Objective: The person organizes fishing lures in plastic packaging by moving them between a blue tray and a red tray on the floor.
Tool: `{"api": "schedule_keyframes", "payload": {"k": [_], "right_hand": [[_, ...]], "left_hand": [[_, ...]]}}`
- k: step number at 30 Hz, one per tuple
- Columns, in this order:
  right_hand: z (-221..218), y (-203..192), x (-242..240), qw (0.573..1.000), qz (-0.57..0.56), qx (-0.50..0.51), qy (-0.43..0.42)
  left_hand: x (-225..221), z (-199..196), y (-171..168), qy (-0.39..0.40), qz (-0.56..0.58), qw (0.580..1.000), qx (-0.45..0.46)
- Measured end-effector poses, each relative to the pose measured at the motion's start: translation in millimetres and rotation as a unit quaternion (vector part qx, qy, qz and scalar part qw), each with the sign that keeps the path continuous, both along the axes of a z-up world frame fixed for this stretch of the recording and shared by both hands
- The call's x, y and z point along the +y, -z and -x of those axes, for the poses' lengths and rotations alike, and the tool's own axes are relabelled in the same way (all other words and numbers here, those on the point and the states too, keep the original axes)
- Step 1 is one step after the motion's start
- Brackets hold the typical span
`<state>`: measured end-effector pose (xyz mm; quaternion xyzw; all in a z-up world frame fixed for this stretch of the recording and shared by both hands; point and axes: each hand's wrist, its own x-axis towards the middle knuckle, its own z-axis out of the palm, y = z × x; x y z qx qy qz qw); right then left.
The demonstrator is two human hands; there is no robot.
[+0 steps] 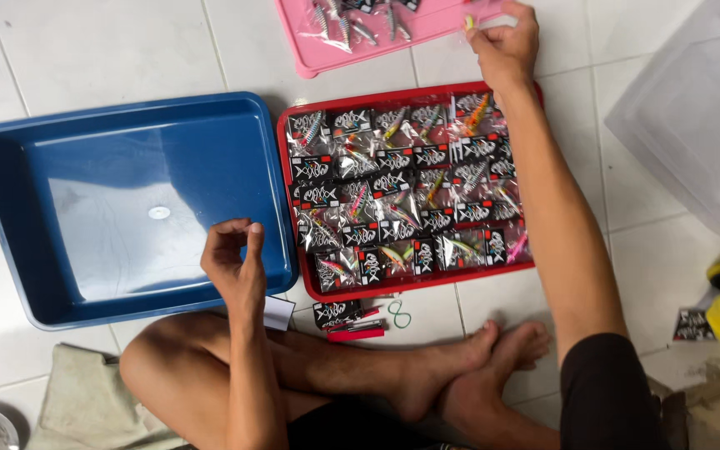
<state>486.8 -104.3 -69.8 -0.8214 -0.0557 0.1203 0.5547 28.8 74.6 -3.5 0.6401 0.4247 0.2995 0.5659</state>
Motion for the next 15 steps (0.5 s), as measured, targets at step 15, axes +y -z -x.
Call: {"api": "schedule_keyframes", "payload": {"k": [15], "right_hand": [[239.2, -110.9, -136.9, 0.952, -0.085, 0.105, -0.274]], "left_hand": [[-106.7, 16.9, -31.3, 0.284, -0.080, 0.954, -0.043]]}}
